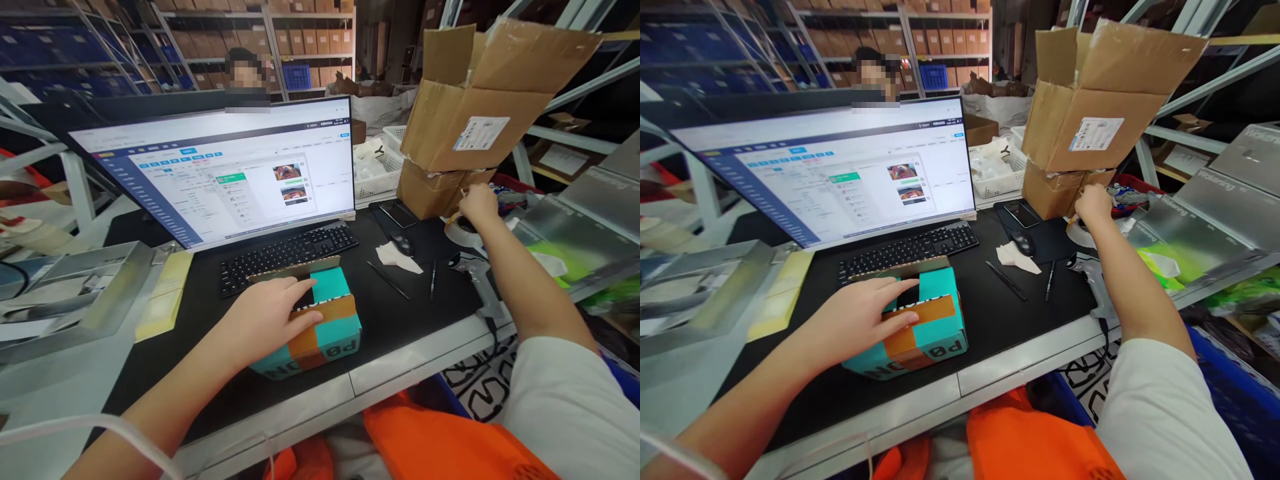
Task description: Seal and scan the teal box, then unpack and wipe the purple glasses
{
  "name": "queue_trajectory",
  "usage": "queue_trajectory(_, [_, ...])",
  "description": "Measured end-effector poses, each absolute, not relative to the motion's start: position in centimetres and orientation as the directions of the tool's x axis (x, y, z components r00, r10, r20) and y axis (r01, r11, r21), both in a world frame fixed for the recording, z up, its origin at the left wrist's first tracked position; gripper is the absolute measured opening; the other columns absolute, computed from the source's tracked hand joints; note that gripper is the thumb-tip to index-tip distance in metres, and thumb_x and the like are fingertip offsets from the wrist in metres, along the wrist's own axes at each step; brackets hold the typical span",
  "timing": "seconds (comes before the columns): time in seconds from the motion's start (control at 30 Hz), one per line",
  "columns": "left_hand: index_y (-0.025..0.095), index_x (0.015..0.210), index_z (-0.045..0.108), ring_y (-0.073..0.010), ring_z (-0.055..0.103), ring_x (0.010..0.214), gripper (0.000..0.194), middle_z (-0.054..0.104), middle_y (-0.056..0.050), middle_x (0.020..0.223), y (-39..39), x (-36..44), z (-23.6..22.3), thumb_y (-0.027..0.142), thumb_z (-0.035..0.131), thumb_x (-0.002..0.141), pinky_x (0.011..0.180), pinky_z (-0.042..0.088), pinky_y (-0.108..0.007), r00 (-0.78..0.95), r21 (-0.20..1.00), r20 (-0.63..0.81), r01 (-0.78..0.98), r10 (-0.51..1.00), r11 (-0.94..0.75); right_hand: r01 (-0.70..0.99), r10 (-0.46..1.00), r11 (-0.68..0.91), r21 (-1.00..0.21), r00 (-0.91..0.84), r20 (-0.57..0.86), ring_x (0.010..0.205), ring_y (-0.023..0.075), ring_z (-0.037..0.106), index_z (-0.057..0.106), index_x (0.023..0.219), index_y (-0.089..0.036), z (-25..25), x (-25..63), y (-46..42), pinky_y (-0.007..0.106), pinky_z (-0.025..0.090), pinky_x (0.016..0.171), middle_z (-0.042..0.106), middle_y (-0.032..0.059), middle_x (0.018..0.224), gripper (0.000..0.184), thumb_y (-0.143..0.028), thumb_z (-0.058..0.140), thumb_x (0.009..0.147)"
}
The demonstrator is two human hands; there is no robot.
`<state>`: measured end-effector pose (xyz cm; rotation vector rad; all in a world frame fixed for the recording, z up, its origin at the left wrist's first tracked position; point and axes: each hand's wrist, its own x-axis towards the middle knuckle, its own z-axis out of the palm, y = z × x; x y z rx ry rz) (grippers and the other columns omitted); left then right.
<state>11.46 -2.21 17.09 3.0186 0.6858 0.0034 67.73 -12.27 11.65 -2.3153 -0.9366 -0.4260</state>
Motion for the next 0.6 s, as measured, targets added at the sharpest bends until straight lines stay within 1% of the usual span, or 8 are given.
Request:
queue_trajectory(0.1, [0.022,0.14,0.068,-0.0335,0.073,0.107,0.059,0.075,-0.012,0.123,-2.5,11.2,17.6,0.063,0.047,0.102,0.091,0.059,-0.045,0.901,0.043,-0.028,0.434,0.433,-0.9,0.745,0.532,-0.506,-0.434,0.666,0.524,0.108,0.0244,0.068,0.076,0.119,-0.006,13.8,67.5,-11.0,0.038,0.047,0.098,0.073,0.0241,0.122,0.035,-0.01,0.054,0.092])
queue_trajectory(0.17, [0.021,0.141,0.067,-0.0347,0.073,0.109,0.062,0.074,-0.013,0.125,-2.7,11.0,17.7,0.064,0.045,0.102,0.093,0.059,-0.048,0.905,0.053,-0.034,0.426,0.425,-0.903,0.764,0.554,-0.435,-0.477,0.645,0.526,0.099,0.0225,0.069,0.075,0.123,-0.011,14.4,67.0,-9.9,0.035,0.052,0.092,0.076,0.0161,0.117,0.036,-0.015,0.054,0.094])
queue_trajectory(0.2, [0.021,0.142,0.067,-0.0351,0.072,0.111,0.063,0.074,-0.013,0.127,-2.6,10.8,17.8,0.065,0.044,0.102,0.095,0.058,-0.049,0.909,0.064,-0.035,0.416,0.414,-0.907,0.771,0.572,-0.399,-0.497,0.633,0.521,0.096,0.0224,0.07,0.074,0.124,-0.012,14.3,66.7,-9.2,0.034,0.054,0.089,0.077,0.0142,0.115,0.037,-0.017,0.054,0.094])
queue_trajectory(0.27, [0.023,0.143,0.066,-0.0358,0.071,0.116,0.066,0.073,-0.014,0.131,-2.6,10.4,18.0,0.068,0.041,0.102,0.099,0.057,-0.051,0.917,0.088,-0.031,0.4,0.399,-0.912,0.784,0.634,-0.391,-0.482,0.609,0.476,0.099,0.0232,0.07,0.073,0.127,-0.013,13.3,65.9,-8.1,0.035,0.054,0.091,0.076,0.0134,0.117,0.038,-0.018,0.052,0.095])
queue_trajectory(0.33, [0.024,0.143,0.066,-0.0363,0.071,0.116,0.071,0.073,-0.013,0.131,-2.5,9.7,18.2,0.073,0.038,0.101,0.1,0.057,-0.052,0.913,0.102,-0.022,0.407,0.407,-0.908,0.791,0.698,-0.46,-0.403,0.603,0.386,0.11,0.0242,0.068,0.073,0.128,-0.013,11.4,65.4,-7.2,0.035,0.052,0.099,0.074,0.0147,0.125,0.04,-0.016,0.05,0.096])
queue_trajectory(0.4, [0.026,0.143,0.067,-0.0365,0.071,0.115,0.074,0.074,-0.013,0.129,-2.5,8.9,18.7,0.077,0.037,0.099,0.099,0.057,-0.053,0.897,0.103,-0.007,0.44,0.441,-0.892,0.774,0.729,-0.542,-0.327,0.627,0.275,0.116,0.0253,0.067,0.075,0.124,-0.012,9.2,65.3,-7.0,0.034,0.049,0.104,0.074,0.0172,0.128,0.038,-0.013,0.053,0.094])
queue_trajectory(0.5, [0.029,0.141,0.069,-0.036,0.071,0.112,0.072,0.075,-0.011,0.124,-2.5,7.1,19.4,0.078,0.039,0.097,0.098,0.058,-0.055,0.863,0.104,0.013,0.501,0.505,-0.859,0.722,0.717,-0.633,-0.28,0.683,0.14,0.115,0.0279,0.068,0.078,0.116,-0.009,6.6,66.2,-7.8,0.036,0.05,0.103,0.074,0.0212,0.124,0.034,-0.013,0.061,0.088])
queue_trajectory(0.6, [0.037,0.135,0.072,-0.0342,0.073,0.108,0.063,0.077,-0.006,0.121,-2.2,4.8,19.4,0.077,0.046,0.094,0.093,0.06,-0.053,0.826,0.134,0.049,0.552,0.562,-0.823,0.636,0.634,-0.739,-0.222,0.768,0.091,0.124,0.0324,0.066,0.073,0.13,-0.007,5.9,68.1,-9.4,0.042,0.049,0.107,0.068,0.0261,0.134,0.043,-0.021,0.062,0.091])
